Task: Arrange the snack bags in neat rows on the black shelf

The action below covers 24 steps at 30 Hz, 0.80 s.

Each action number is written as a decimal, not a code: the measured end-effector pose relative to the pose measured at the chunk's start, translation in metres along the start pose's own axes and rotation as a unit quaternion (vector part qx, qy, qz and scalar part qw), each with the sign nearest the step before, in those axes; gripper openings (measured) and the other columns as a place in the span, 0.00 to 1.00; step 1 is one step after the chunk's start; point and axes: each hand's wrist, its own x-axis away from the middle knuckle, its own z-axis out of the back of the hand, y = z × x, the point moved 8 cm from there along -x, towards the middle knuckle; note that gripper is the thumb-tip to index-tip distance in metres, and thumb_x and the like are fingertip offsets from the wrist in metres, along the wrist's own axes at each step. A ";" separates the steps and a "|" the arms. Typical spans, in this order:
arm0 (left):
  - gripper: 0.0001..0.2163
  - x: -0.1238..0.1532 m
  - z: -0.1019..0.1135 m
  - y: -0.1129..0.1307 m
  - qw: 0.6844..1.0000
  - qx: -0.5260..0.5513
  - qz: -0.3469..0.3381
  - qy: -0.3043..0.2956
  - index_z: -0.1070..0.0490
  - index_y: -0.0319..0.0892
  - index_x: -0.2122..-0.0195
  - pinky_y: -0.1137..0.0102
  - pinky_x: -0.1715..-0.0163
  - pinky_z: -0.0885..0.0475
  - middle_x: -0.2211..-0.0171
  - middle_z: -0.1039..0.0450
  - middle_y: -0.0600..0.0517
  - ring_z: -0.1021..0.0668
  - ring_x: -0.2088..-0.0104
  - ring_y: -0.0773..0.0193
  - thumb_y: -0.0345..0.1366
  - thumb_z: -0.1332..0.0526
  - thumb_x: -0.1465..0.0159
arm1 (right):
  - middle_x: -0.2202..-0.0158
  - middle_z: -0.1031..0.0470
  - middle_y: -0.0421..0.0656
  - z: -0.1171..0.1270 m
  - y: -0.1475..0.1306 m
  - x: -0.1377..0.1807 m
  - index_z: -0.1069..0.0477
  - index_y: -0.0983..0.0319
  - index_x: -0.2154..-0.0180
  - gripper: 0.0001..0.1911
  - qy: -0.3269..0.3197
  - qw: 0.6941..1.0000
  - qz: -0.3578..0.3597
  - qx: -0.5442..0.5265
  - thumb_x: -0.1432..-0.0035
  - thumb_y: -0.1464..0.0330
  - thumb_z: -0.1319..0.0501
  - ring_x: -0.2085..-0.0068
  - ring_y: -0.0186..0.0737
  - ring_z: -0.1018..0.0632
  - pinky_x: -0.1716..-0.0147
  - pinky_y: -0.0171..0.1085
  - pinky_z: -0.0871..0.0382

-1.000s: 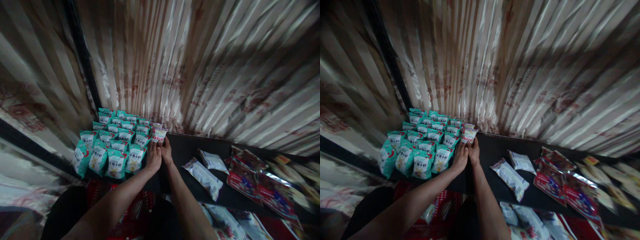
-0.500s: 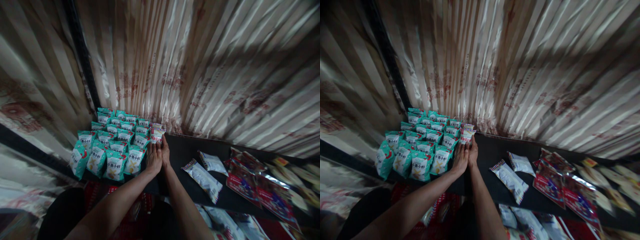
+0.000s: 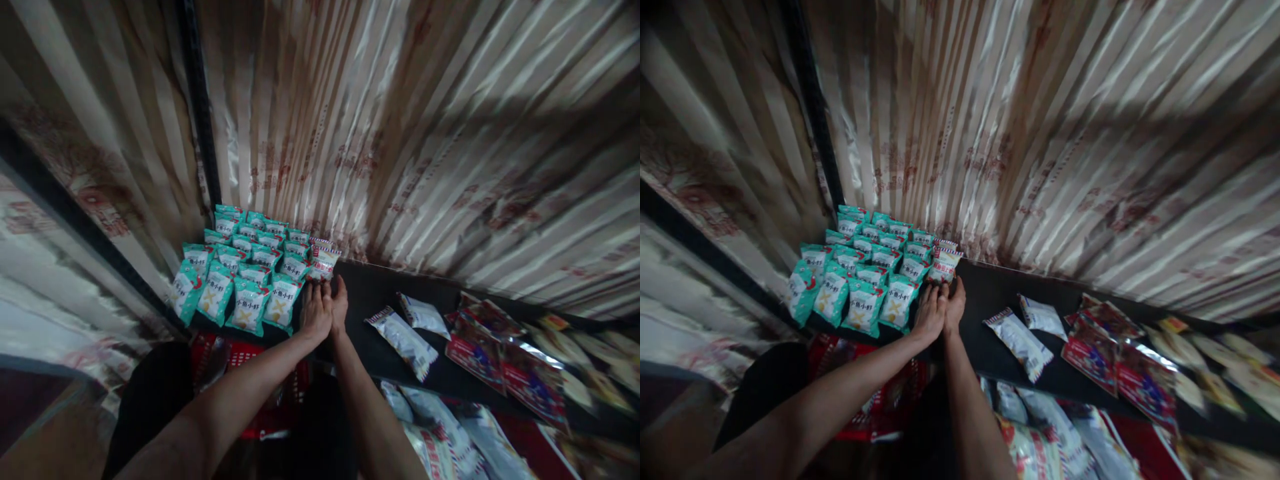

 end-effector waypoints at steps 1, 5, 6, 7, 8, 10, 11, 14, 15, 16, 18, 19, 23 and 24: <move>0.21 0.007 0.001 -0.003 1.000 0.009 0.011 0.002 0.39 0.33 0.42 0.63 0.38 0.46 0.40 0.40 0.40 0.41 0.37 0.56 0.35 0.55 0.34 | 0.45 0.34 0.57 0.002 0.000 0.008 0.40 0.69 0.43 0.38 0.002 1.000 -0.008 -0.002 0.49 0.51 0.48 0.45 0.50 0.32 0.46 0.46 0.40; 0.18 0.038 0.010 -0.014 0.999 0.048 0.016 0.017 0.34 0.34 0.48 0.65 0.41 0.40 0.47 0.32 0.41 0.31 0.44 0.58 0.35 0.55 0.34 | 0.51 0.30 0.55 0.008 -0.003 0.052 0.36 0.68 0.48 0.31 0.009 1.000 -0.019 -0.005 0.48 0.54 0.50 0.51 0.47 0.29 0.49 0.46 0.37; 0.17 0.048 0.013 -0.018 0.998 0.054 0.015 0.018 0.33 0.36 0.50 0.66 0.43 0.38 0.49 0.30 0.42 0.30 0.46 0.59 0.35 0.55 0.34 | 0.52 0.30 0.54 0.010 -0.004 0.065 0.35 0.67 0.49 0.29 0.013 1.000 -0.018 -0.005 0.48 0.55 0.50 0.52 0.47 0.29 0.50 0.46 0.37; 0.17 0.058 0.016 -0.023 0.998 0.059 0.011 0.016 0.32 0.37 0.51 0.66 0.44 0.36 0.51 0.28 0.43 0.28 0.48 0.60 0.34 0.55 0.34 | 0.53 0.30 0.53 0.012 -0.007 0.078 0.34 0.66 0.51 0.28 0.017 1.000 -0.015 -0.006 0.48 0.56 0.50 0.52 0.46 0.29 0.50 0.46 0.37; 0.16 0.068 0.020 -0.028 0.998 0.063 0.003 0.013 0.32 0.38 0.52 0.66 0.45 0.35 0.53 0.27 0.44 0.27 0.50 0.60 0.34 0.55 0.34 | 0.54 0.30 0.52 0.013 -0.009 0.093 0.33 0.65 0.52 0.26 0.019 1.000 -0.011 -0.011 0.48 0.57 0.49 0.53 0.46 0.29 0.50 0.46 0.37; 0.15 0.092 0.028 -0.037 0.996 0.079 -0.030 0.007 0.32 0.38 0.53 0.66 0.47 0.34 0.54 0.27 0.44 0.27 0.52 0.61 0.33 0.54 0.34 | 0.56 0.30 0.49 0.014 -0.014 0.123 0.33 0.64 0.54 0.22 0.016 0.999 -0.007 -0.034 0.47 0.59 0.49 0.55 0.43 0.28 0.51 0.45 0.36; 0.15 0.106 0.033 -0.042 0.995 0.089 -0.053 0.005 0.32 0.38 0.52 0.66 0.47 0.33 0.54 0.27 0.44 0.27 0.52 0.61 0.33 0.55 0.34 | 0.57 0.30 0.48 0.014 -0.016 0.139 0.33 0.63 0.54 0.21 0.012 0.999 -0.008 -0.050 0.46 0.60 0.49 0.57 0.42 0.28 0.52 0.44 0.35; 0.15 0.145 0.047 -0.065 0.990 0.103 -0.092 -0.002 0.33 0.40 0.52 0.65 0.47 0.34 0.54 0.28 0.45 0.28 0.51 0.62 0.34 0.55 0.34 | 0.61 0.29 0.45 0.008 -0.017 0.186 0.32 0.62 0.58 0.16 -0.013 0.995 -0.022 -0.094 0.46 0.62 0.49 0.60 0.40 0.27 0.55 0.43 0.33; 0.15 0.156 0.052 -0.076 0.991 0.102 -0.087 -0.003 0.34 0.40 0.52 0.65 0.48 0.33 0.54 0.28 0.45 0.28 0.52 0.61 0.34 0.55 0.34 | 0.62 0.29 0.44 0.002 -0.016 0.201 0.32 0.61 0.60 0.15 -0.036 0.994 -0.019 -0.098 0.46 0.63 0.49 0.60 0.41 0.27 0.55 0.43 0.33; 0.15 0.165 0.055 -0.086 0.992 0.099 -0.079 -0.010 0.34 0.40 0.52 0.65 0.49 0.33 0.55 0.29 0.44 0.28 0.52 0.61 0.33 0.55 0.35 | 0.63 0.28 0.44 -0.006 -0.015 0.214 0.31 0.61 0.61 0.14 -0.067 0.993 -0.014 -0.094 0.46 0.63 0.49 0.59 0.41 0.27 0.54 0.43 0.33; 0.14 0.175 0.060 -0.111 0.995 0.095 -0.032 -0.021 0.33 0.40 0.54 0.65 0.49 0.33 0.56 0.29 0.45 0.28 0.53 0.62 0.32 0.54 0.36 | 0.62 0.27 0.45 -0.025 -0.008 0.236 0.30 0.61 0.62 0.14 -0.121 0.990 -0.018 -0.076 0.47 0.65 0.50 0.58 0.42 0.27 0.54 0.43 0.33; 0.13 0.176 0.062 -0.125 0.996 0.088 0.003 -0.032 0.32 0.41 0.56 0.66 0.49 0.33 0.56 0.28 0.46 0.27 0.53 0.62 0.31 0.53 0.36 | 0.61 0.27 0.46 -0.037 -0.002 0.244 0.30 0.61 0.60 0.15 -0.149 0.987 -0.032 -0.057 0.47 0.66 0.51 0.58 0.42 0.26 0.53 0.42 0.33; 0.11 0.165 0.072 -0.194 0.972 0.002 0.226 -0.061 0.30 0.42 0.62 0.64 0.46 0.36 0.58 0.28 0.48 0.28 0.51 0.61 0.29 0.52 0.35 | 0.55 0.26 0.51 -0.096 0.034 0.264 0.29 0.63 0.56 0.18 -0.300 0.942 -0.095 0.120 0.46 0.71 0.51 0.54 0.45 0.25 0.53 0.42 0.33; 0.11 0.160 0.075 -0.206 0.965 -0.008 0.252 -0.065 0.29 0.42 0.61 0.63 0.46 0.35 0.57 0.28 0.47 0.28 0.51 0.61 0.30 0.51 0.35 | 0.56 0.25 0.52 -0.110 0.041 0.268 0.29 0.63 0.56 0.17 -0.341 0.921 -0.097 0.161 0.46 0.72 0.50 0.54 0.46 0.24 0.54 0.42 0.32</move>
